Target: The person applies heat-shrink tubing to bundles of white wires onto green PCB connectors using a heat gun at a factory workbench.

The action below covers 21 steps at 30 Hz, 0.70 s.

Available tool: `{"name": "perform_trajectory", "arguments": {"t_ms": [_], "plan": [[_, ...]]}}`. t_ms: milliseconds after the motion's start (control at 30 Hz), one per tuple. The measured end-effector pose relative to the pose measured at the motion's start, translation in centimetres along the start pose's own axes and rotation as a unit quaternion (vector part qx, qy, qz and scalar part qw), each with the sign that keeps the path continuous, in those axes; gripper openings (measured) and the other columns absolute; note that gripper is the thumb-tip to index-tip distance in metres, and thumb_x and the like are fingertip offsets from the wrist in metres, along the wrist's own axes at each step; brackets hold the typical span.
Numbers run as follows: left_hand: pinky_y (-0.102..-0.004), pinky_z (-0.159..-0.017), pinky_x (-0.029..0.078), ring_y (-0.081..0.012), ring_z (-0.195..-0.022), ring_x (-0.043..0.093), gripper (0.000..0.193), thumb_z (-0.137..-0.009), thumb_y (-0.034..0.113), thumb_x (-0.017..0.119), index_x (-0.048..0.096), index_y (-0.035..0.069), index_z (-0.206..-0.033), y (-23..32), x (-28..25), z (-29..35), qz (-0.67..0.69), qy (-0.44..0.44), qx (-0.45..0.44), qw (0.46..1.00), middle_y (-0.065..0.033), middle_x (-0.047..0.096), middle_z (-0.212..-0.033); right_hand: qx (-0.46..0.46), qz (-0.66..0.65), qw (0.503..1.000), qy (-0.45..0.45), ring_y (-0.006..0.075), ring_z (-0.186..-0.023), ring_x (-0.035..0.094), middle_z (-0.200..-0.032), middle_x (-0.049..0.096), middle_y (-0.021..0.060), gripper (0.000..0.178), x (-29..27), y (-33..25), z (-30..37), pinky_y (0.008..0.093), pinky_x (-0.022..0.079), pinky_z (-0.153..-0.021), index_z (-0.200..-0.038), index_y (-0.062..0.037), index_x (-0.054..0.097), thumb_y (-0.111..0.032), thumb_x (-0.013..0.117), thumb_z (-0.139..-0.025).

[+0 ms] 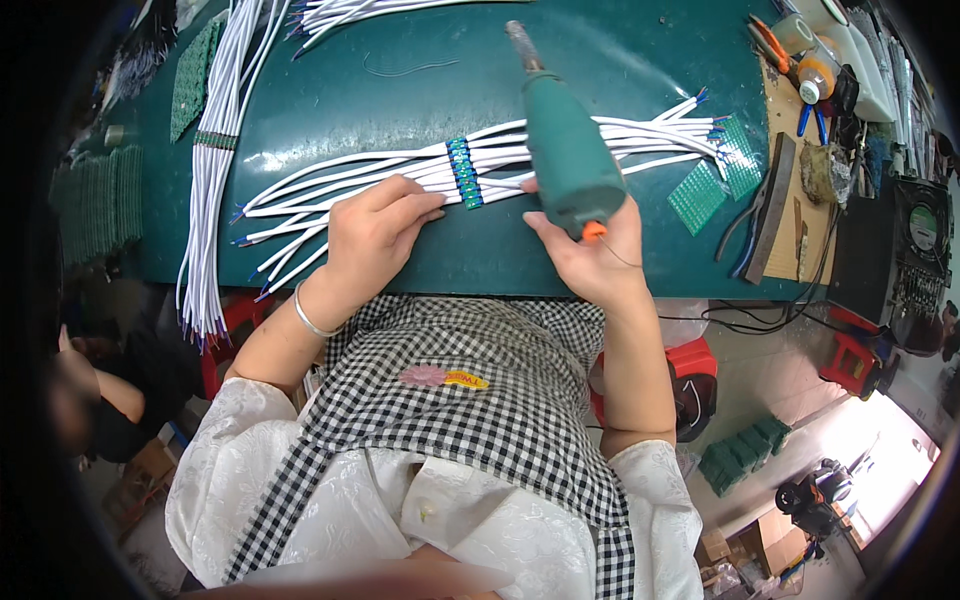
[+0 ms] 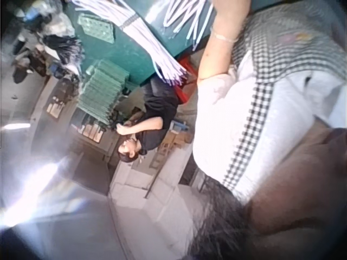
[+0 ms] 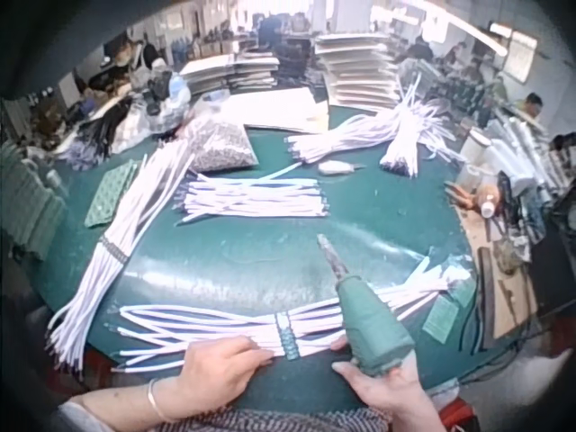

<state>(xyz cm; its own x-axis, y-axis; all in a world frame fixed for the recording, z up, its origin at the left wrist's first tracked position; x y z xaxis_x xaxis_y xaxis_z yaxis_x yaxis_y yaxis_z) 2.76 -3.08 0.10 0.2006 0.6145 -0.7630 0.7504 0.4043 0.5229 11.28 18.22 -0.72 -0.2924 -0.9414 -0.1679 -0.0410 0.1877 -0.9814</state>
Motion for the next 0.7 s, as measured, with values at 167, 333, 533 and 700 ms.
{"name": "perform_trajectory", "arguments": {"t_ms": [167, 333, 533, 700], "plan": [[-0.0351, -0.06, 0.051, -0.0237, -0.07, 0.065, 0.02, -0.065, 0.006, 0.083, 0.071, 0.007, -0.081, 0.3, -2.0, -0.1, -0.055, 0.037, 0.051, 0.997, -0.0049, 0.068, -0.078, -0.024, 0.154, 0.988, -0.01, 0.0135, -0.092, 0.068, -0.099, 0.072, 0.0078, 0.053, 0.8, 0.2, -1.9, 0.029, 0.053, -0.082, -0.123, 0.0018, 0.056, 0.011, 0.077, -0.075], [-0.037, -0.069, 0.052, -0.0277, -0.076, 0.066, 0.013, -0.069, 0.006, 0.082, 0.074, 0.005, -0.079, -2.3, -3.6, -2.2, -0.008, -0.065, -0.029, 0.997, -0.008, 0.069, -0.078, -0.107, 0.207, 0.973, -0.003, 0.0392, -0.104, 0.066, -0.115, 0.066, 0.0167, 0.073, 1.4, -0.8, -2.1, 0.0415, 0.055, -0.083, -0.13, -0.0052, 0.051, 0.009, 0.076, -0.063], [-0.0362, -0.071, 0.053, -0.028, -0.077, 0.067, 0.01, -0.076, 0.006, 0.078, 0.075, 0.003, -0.085, -7.8, -4.3, -9.7, -0.023, -0.047, -0.093, 0.994, -0.0107, 0.07, -0.08, -0.158, 0.268, 0.95, 0.001, 0.0392, -0.095, 0.065, -0.109, 0.063, 0.015, 0.074, 1.9, -1.4, -1.9, 0.0426, 0.055, -0.074, -0.128, -0.0054, 0.052, 0.008, 0.078, -0.06], [-0.0386, -0.074, 0.053, -0.028, -0.081, 0.066, 0.011, -0.08, 0.014, 0.077, 0.076, 0.006, -0.088, -10.4, -1.3, -15.6, -0.105, 0.035, -0.042, 0.993, -0.0097, 0.07, -0.087, -0.163, 0.264, 0.95, 0.019, 0.0383, -0.094, 0.066, -0.106, 0.063, 0.0143, 0.074, 1.8, -1.0, -1.9, 0.0424, 0.055, -0.072, -0.128, -0.0058, 0.051, 0.008, 0.077, -0.06]]}}
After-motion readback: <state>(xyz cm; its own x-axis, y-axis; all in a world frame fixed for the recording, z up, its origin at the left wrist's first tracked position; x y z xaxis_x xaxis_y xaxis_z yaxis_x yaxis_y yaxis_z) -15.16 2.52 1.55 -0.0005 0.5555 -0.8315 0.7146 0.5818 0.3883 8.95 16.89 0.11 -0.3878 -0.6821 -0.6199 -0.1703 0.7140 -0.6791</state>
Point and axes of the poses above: each hand's wrist, its own z-axis away from the middle knuckle, its own x-axis out of the palm, y = z × x, the point moved 5 cm from there along -z, towards the middle knuckle
